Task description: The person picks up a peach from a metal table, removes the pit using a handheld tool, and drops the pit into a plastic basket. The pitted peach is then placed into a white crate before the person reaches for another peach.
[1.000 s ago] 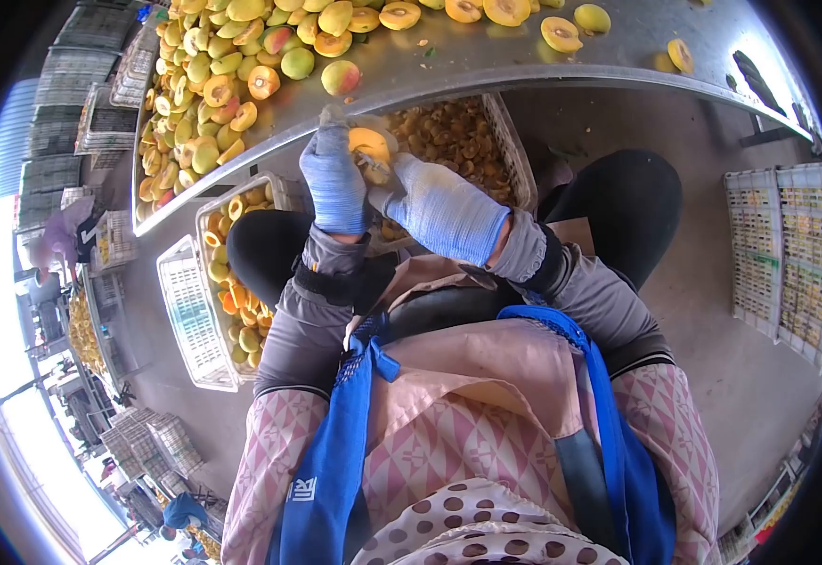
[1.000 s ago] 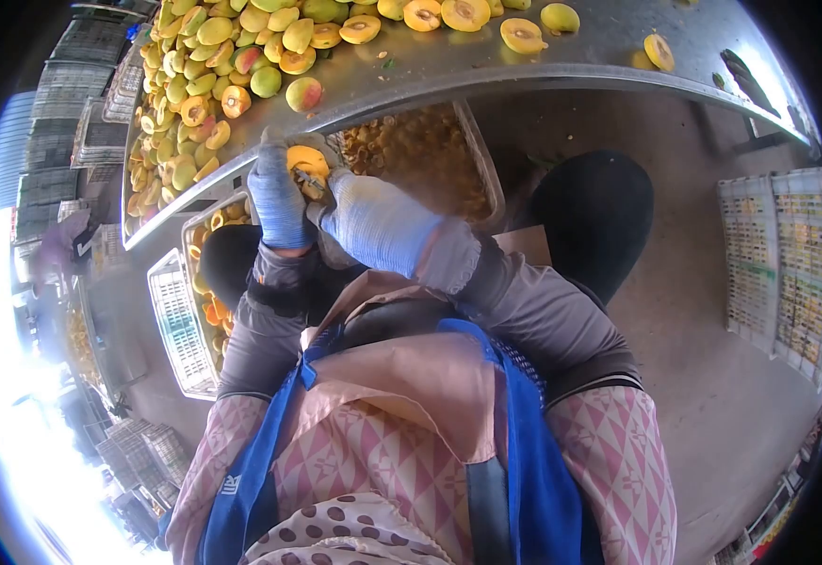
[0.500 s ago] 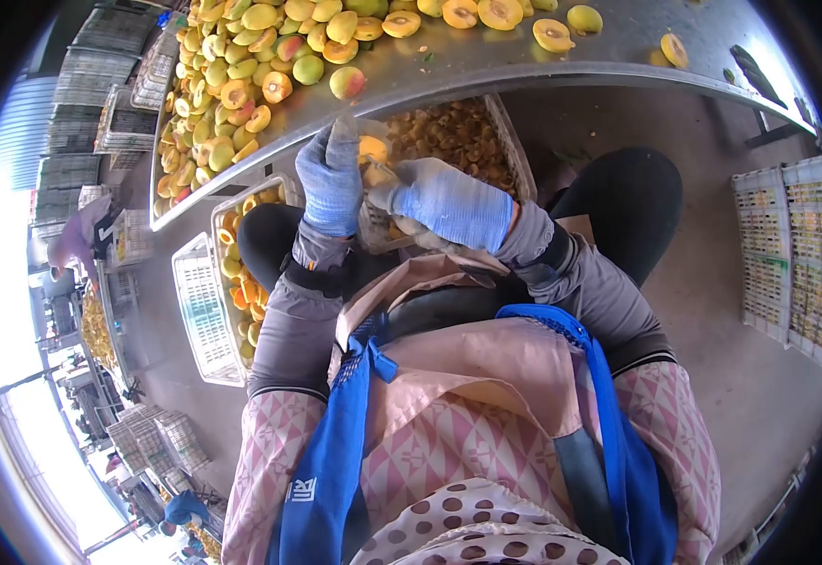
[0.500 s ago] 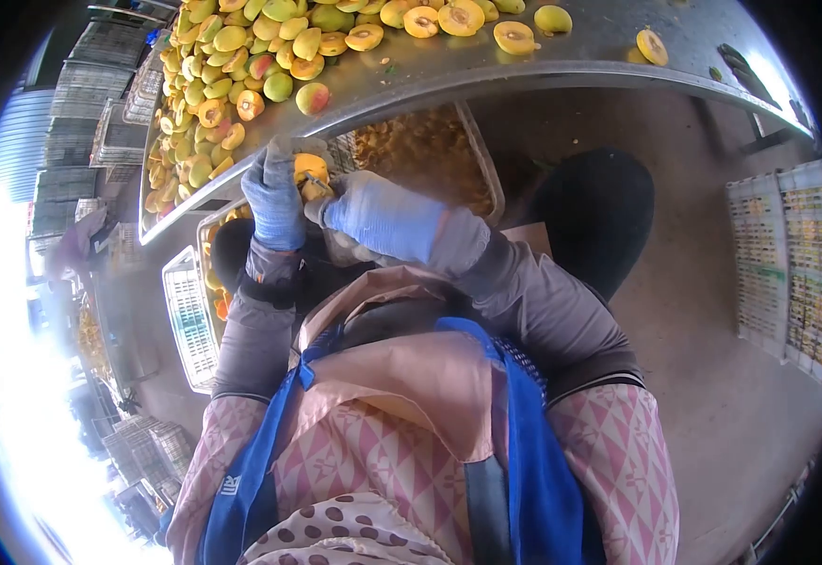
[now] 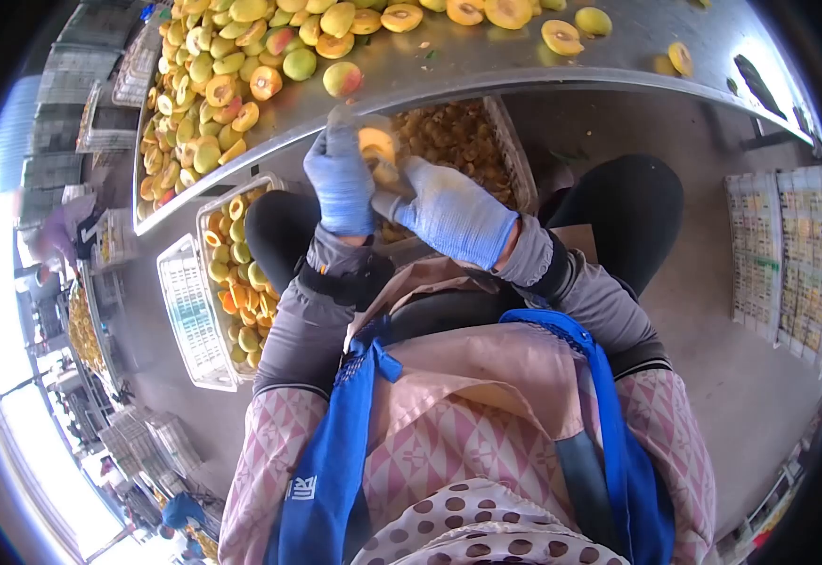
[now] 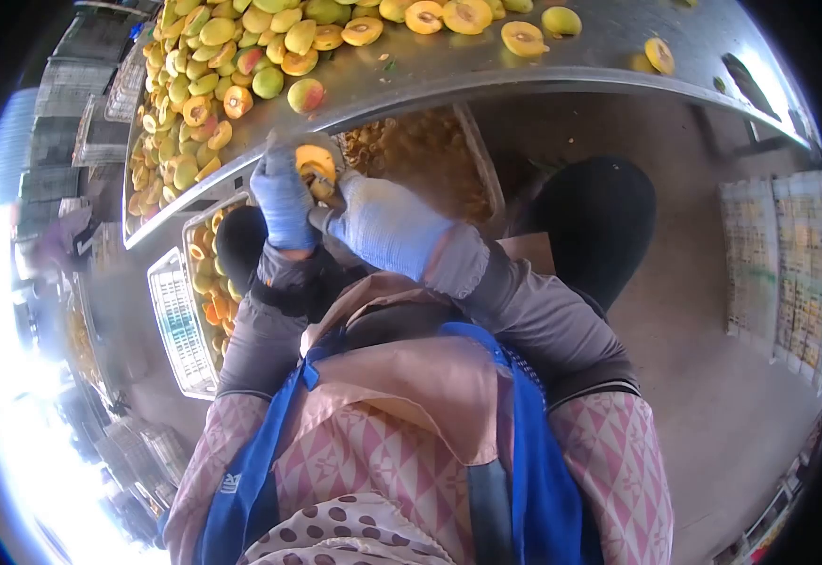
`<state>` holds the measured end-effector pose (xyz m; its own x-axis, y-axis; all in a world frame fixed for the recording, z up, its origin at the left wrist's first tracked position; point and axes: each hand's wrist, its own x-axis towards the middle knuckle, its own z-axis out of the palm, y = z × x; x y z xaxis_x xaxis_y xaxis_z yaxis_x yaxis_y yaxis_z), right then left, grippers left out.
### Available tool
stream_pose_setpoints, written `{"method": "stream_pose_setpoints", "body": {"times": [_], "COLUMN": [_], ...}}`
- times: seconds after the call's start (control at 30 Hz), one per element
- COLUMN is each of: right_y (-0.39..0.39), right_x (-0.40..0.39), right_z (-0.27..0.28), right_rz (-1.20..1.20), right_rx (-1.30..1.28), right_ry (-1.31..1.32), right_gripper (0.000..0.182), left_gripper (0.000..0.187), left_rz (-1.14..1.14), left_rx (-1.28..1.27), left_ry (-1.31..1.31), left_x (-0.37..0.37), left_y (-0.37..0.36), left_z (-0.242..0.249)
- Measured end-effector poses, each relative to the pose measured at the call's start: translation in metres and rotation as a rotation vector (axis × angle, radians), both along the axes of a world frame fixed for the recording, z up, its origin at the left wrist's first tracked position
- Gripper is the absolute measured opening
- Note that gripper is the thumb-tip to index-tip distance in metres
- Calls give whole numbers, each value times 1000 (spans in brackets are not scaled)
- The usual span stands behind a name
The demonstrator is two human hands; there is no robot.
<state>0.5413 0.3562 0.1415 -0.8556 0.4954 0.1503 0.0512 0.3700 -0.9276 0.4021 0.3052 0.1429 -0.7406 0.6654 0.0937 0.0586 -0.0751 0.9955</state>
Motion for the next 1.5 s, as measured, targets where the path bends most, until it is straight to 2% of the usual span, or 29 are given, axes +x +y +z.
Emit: {"method": "stream_pose_setpoints", "body": {"times": [0.03,0.1,0.13,0.17,0.23,0.27,0.37,0.4,0.47,0.5,0.57,0.63,0.67,0.77,0.8,0.93,1.03,1.07,1.13,1.23,1.3,1.37,1.43,1.47,1.5], "right_y": [1,10,10,10,15,16,22,21,21,19,16,24,26,28,28,17,28,26,18,8,11,10,13,15,18], "right_x": [3,3,0,-1,-8,-4,-4,-5,-3,-3,0,7,7,8,9,0,10,10,6,-3,0,4,4,4,4], "right_z": [-1,-3,6,12,5,11,5,4,5,3,23,32,34,22,19,9,34,29,9,-17,-10,-1,2,2,-2], "right_rz": [-2,50,17,-20,-4,39,99,125,120,128,106,160,203,258,250,116,203,184,144,-34,-13,8,-23,-38,-70], "right_rx": [114,350,229,102,-76,-193,-193,-290,-469,-535,-750,-843,-891,-914,-905,-455,-693,-681,-651,-177,-239,-367,-308,-279,-160], "right_ry": [-27,-18,-13,-27,72,-75,-53,-68,-104,-28,-68,-173,-218,-178,-178,55,-221,-155,-27,36,70,94,33,5,-25], "right_gripper": [30,28,27,27,31,33,33,31,28,25,29,24,22,25,24,26,29,30,34,37,39,38,35,34,34], "left_gripper": [37,37,39,42,46,46,48,48,50,50,53,55,57,58,56,56,56,54,48,43,42,45,46,48,48], "left_rz": [-17,-42,-34,-126,-127,-125,-196,-236,-240,-259,-261,-300,-305,-324,-316,-270,-274,-320,-241,-155,-118,-161,-164,-63,-22], "left_rx": [-17,-119,50,44,105,100,119,129,78,61,14,-4,-61,-18,11,45,36,42,85,136,135,159,152,136,105], "left_ry": [87,212,146,-107,-371,-387,-435,-455,-335,-278,-341,-382,-293,-269,-373,-453,-489,-540,-639,-865,-954,-916,-828,-630,-602], "left_x": [-1,3,-1,1,-1,-2,-6,-6,-9,-10,-8,-9,-13,-10,-9,-7,-5,-8,-2,-6,-5,-12,-19,-18,-19], "left_y": [3,0,7,5,12,11,7,5,1,3,3,2,2,2,3,8,9,7,9,8,10,8,5,6,2], "left_z": [-8,12,-3,9,3,2,-2,-3,-3,-1,7,6,-1,-2,-2,-9,-5,-8,-7,-23,-22,-28,-25,-21,-14]}}
